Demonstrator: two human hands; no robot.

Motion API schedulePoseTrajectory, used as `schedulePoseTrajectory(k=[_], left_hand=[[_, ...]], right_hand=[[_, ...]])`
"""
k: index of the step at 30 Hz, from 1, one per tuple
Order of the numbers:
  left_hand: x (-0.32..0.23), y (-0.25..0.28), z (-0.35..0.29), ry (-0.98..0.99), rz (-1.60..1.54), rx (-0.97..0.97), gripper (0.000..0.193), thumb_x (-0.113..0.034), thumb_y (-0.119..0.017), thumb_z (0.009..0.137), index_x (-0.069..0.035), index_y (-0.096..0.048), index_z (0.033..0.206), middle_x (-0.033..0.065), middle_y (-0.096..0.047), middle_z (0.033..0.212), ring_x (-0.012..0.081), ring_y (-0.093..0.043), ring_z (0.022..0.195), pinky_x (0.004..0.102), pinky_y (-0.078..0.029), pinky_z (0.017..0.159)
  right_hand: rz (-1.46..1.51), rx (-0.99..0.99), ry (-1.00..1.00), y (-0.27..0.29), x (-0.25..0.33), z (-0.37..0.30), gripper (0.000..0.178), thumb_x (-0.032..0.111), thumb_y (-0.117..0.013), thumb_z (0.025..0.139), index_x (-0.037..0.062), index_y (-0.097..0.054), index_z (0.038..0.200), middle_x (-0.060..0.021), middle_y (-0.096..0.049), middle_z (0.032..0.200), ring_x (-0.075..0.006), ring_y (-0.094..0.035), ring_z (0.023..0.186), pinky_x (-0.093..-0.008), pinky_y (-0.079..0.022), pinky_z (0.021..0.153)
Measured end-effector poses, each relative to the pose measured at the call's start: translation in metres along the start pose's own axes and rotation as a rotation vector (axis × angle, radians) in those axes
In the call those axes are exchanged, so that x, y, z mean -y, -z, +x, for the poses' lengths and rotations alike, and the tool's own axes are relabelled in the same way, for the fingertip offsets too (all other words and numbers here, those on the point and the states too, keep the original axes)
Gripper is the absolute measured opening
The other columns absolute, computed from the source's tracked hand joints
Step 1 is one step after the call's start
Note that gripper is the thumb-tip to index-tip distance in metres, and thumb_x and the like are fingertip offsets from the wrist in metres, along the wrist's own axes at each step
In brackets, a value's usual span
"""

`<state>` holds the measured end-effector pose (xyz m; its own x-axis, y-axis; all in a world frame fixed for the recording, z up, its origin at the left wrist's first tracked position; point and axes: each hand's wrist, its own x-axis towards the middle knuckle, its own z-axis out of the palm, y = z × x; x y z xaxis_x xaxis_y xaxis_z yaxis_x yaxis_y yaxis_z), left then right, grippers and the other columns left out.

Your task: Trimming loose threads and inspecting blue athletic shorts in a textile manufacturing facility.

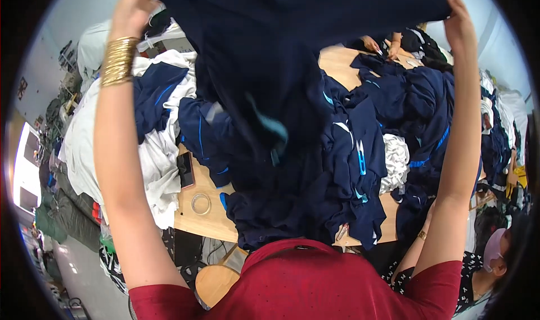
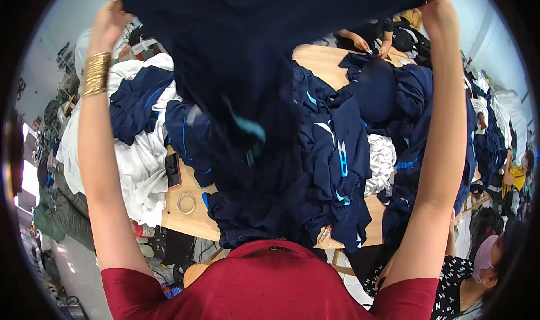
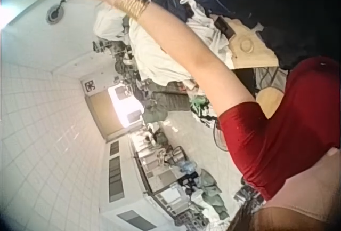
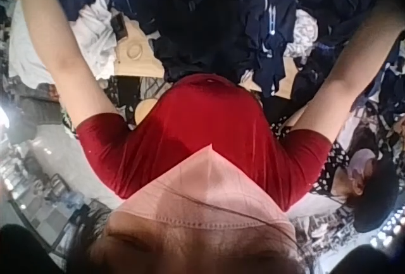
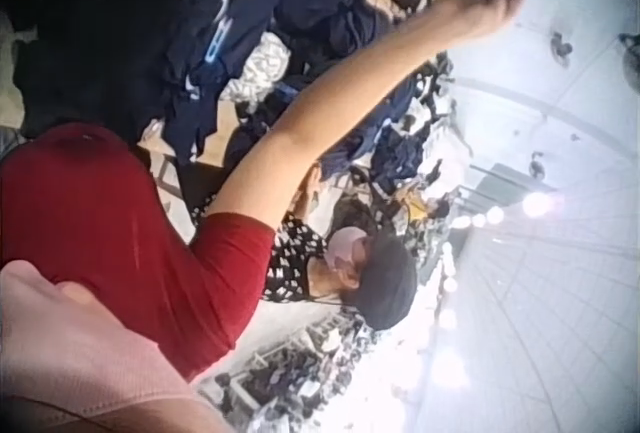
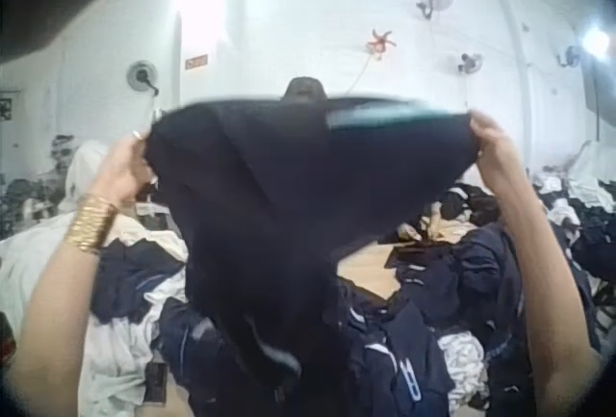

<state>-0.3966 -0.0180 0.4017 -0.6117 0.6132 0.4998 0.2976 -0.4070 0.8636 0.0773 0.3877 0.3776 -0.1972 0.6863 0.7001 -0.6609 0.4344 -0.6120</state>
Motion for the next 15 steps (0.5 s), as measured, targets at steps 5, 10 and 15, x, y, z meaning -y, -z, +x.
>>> schedulePoseTrajectory(k=[5,10,15], left_hand=[[0.011,-0.089,-0.113,-0.027,-0.027,-0.27,0.036,-0.02,-0.044,0.096,0.003,-0.051,0.122,0.011,-0.054,0.125,0.0182,-0.051,0.113,0.0304,-0.035,0.102],[0.156,-0.062,-0.239,0.265,0.415,-0.18,0.014,-0.021,-0.063,0.087,-0.009,-0.056,0.084,-0.0071,-0.047,0.078,0.0029,-0.042,0.075,0.0169,-0.033,0.071],[0.29,-0.033,-0.328,0.463,0.307,-0.193,0.012,-0.013,-0.062,0.089,-0.005,-0.053,0.091,-0.0059,-0.051,0.075,0.0012,-0.044,0.071,0.0156,-0.035,0.065]], right_hand=[[-0.153,-0.077,-0.112,0.02,0.023,-0.109,0.04,0.017,-0.056,0.089,0.0006,-0.052,0.125,-0.0066,-0.055,0.124,-0.0175,-0.048,0.116,-0.0295,-0.031,0.103],[-0.61,0.156,-0.422,0.089,-0.044,-0.263,0.02,0.0,-0.055,0.08,0.0032,-0.065,0.097,-0.0004,-0.06,0.094,-0.0091,-0.054,0.086,-0.0199,-0.04,0.077],[-0.76,0.243,-0.783,0.115,-0.099,-0.401,0.017,-0.002,-0.059,0.08,0.0064,-0.067,0.092,0.0023,-0.057,0.08,-0.0054,-0.048,0.071,-0.0187,-0.038,0.066]])
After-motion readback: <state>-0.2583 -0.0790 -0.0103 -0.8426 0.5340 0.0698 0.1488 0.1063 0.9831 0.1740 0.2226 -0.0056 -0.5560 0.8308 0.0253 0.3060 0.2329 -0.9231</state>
